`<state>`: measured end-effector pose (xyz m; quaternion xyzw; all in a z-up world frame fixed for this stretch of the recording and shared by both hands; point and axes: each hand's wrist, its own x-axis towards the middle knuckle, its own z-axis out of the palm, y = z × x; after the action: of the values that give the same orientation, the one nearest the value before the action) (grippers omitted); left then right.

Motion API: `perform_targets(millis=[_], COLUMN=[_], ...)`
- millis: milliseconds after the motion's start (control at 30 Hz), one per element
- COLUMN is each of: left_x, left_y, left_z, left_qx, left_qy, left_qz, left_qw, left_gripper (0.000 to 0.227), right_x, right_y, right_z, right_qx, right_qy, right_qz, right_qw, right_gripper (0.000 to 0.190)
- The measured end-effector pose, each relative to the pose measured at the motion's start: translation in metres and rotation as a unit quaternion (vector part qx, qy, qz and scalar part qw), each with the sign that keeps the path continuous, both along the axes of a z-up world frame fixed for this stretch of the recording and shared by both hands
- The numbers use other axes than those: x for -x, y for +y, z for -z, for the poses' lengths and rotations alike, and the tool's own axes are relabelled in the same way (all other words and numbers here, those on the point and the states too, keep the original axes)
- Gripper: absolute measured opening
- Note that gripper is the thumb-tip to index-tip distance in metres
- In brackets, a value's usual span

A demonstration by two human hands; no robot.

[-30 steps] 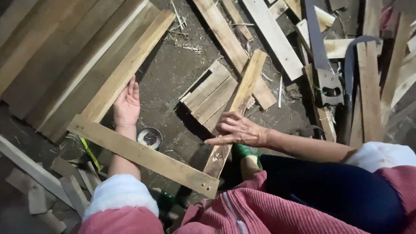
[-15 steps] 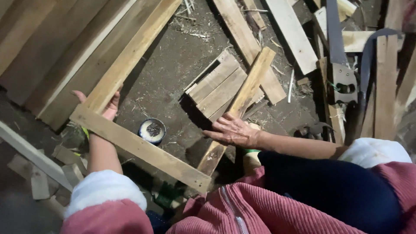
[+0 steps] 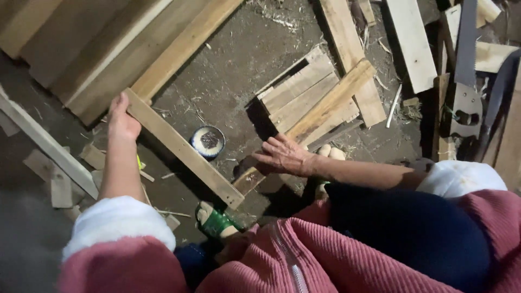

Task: Assembling a wooden frame by hammering nails into wooden planks on the floor

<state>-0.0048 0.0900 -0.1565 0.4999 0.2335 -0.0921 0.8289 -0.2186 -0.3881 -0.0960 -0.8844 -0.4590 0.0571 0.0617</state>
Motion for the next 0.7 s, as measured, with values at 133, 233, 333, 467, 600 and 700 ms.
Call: perform_targets(millis=[133, 233, 333, 467, 600, 700], left_x=[-0.005, -0.006, -0.009, -0.011, -0.010, -0.006], left_y=[0.019, 0.034, 0.041, 0.048, 0.059, 0.046], left_z=[0.036, 0.050, 0.062, 0.048, 0.056, 0.049], left_qx=[-0.047, -0.075, -0.100, -0.221, -0.228, -0.265], left_qy=[0.036, 0.042, 0.051, -0.009, -0.013, -0.050], left_qz=[-0.031, -0.032, -0.041, -0.019, -0.038, 0.001], left_qw=[0.998, 0.996, 0.993, 0.975, 0.973, 0.963], left_gripper=[0.033, 0.035, 0.041, 0.022, 0.021, 0.032], right_x=[0.002, -0.008, -0.012, -0.009, 0.002, -0.003], right_y=[-0.016, -0.031, -0.033, -0.010, 0.004, 0.000], right_z=[0.003, -0.004, -0.005, -0.013, 0.012, 0.004], right_qx=[-0.027, -0.017, -0.011, 0.057, 0.028, 0.003], right_qy=[0.059, 0.028, 0.021, 0.153, 0.135, 0.026], right_qz=[0.005, 0.026, 0.023, 0.017, 0.004, -0.007], right_qw=[0.998, 0.999, 0.999, 0.986, 0.990, 1.000], right_gripper=[0.080, 0.070, 0.060, 0.073, 0.071, 0.053])
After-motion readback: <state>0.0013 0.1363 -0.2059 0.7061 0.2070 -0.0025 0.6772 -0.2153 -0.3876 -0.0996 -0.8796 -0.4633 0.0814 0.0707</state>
